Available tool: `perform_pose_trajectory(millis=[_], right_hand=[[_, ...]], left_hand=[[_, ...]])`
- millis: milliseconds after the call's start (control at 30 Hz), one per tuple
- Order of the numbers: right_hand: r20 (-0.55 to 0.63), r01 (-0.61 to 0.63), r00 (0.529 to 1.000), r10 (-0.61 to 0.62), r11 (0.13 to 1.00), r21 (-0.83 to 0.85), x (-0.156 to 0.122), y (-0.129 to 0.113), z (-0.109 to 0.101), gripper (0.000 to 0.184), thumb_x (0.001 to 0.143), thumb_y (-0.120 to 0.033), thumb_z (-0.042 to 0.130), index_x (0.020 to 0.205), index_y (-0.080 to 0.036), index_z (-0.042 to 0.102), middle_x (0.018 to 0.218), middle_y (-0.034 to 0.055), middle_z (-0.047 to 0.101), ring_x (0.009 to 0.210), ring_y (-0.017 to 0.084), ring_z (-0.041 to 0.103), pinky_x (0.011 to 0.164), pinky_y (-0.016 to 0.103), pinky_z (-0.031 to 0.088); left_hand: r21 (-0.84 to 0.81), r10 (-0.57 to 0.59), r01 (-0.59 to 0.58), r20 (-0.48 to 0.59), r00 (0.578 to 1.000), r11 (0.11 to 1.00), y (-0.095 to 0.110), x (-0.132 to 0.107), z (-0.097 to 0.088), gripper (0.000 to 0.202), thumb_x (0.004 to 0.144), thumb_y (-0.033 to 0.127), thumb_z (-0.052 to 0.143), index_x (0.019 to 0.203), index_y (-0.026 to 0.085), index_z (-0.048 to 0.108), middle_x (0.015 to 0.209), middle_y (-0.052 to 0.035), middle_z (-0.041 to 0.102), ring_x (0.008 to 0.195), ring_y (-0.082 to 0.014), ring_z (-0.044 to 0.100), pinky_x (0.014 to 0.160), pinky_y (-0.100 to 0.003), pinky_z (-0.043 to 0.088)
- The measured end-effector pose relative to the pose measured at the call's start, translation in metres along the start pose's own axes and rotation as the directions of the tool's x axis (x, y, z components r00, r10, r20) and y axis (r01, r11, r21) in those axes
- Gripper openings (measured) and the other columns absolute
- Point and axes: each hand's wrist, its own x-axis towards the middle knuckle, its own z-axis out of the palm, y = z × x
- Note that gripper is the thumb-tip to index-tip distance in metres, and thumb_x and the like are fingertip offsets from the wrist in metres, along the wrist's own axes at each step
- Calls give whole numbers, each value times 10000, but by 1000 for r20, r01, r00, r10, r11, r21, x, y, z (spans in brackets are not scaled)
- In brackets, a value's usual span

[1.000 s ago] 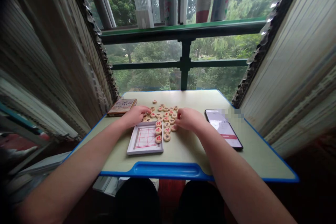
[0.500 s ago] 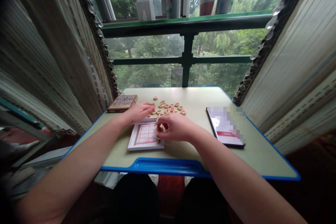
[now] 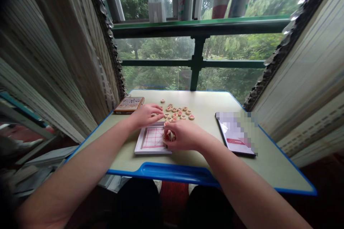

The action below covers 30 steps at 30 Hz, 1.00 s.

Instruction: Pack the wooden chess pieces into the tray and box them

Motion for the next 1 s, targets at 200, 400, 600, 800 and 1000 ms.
perform_pose_trajectory(millis=[200, 400, 600, 800, 1000], right_hand=[[22, 76, 997, -78, 995, 57, 0, 1, -2, 133, 721, -258, 616, 820, -187, 668, 732, 13, 636, 604, 106, 483, 562, 221, 310], [-92, 69, 994, -62, 995, 70, 3, 6, -3, 122, 767, -225, 562, 731, -159, 659, 642, 11, 605, 571, 99, 453, 563, 223, 299], [-264, -85, 961, 83, 996, 4, 10, 27, 4, 227, 801, -255, 487, 636, -167, 616, 569, 3, 550, 531, 99, 409, 546, 235, 273], [-231, -105, 966, 114, 993, 49, 12, 37, 10, 210, 790, -279, 489, 708, -166, 646, 579, -1, 556, 536, 103, 432, 545, 226, 305], [-321, -185, 918, 233, 967, 174, 37, 32, 11, 267, 797, -240, 479, 959, -166, 678, 827, 49, 663, 697, 136, 560, 648, 236, 405]], left_hand=[[-9, 12, -12, -32, 999, 1000, 3, 0, -1, 232, 742, 142, 510, 860, 167, 709, 845, -46, 693, 788, -168, 619, 763, -278, 485], [41, -185, 188, -55, 981, 981, -8, 3, -1, 398, 645, 15, 403, 893, 161, 677, 763, -23, 667, 714, -151, 594, 696, -257, 485], [48, -117, 118, -27, 993, 992, -11, 3, 5, 330, 710, 76, 402, 803, 181, 700, 930, -47, 669, 916, -181, 604, 861, -285, 474], [-40, -66, 64, -54, 996, 997, 13, -1, -11, 268, 733, 128, 436, 767, 168, 699, 842, -47, 681, 808, -169, 617, 801, -284, 488], [-236, -346, 315, -103, 933, 919, 6, 6, -29, 349, 688, 86, 399, 828, 168, 708, 904, -25, 719, 873, -165, 636, 848, -291, 498]])
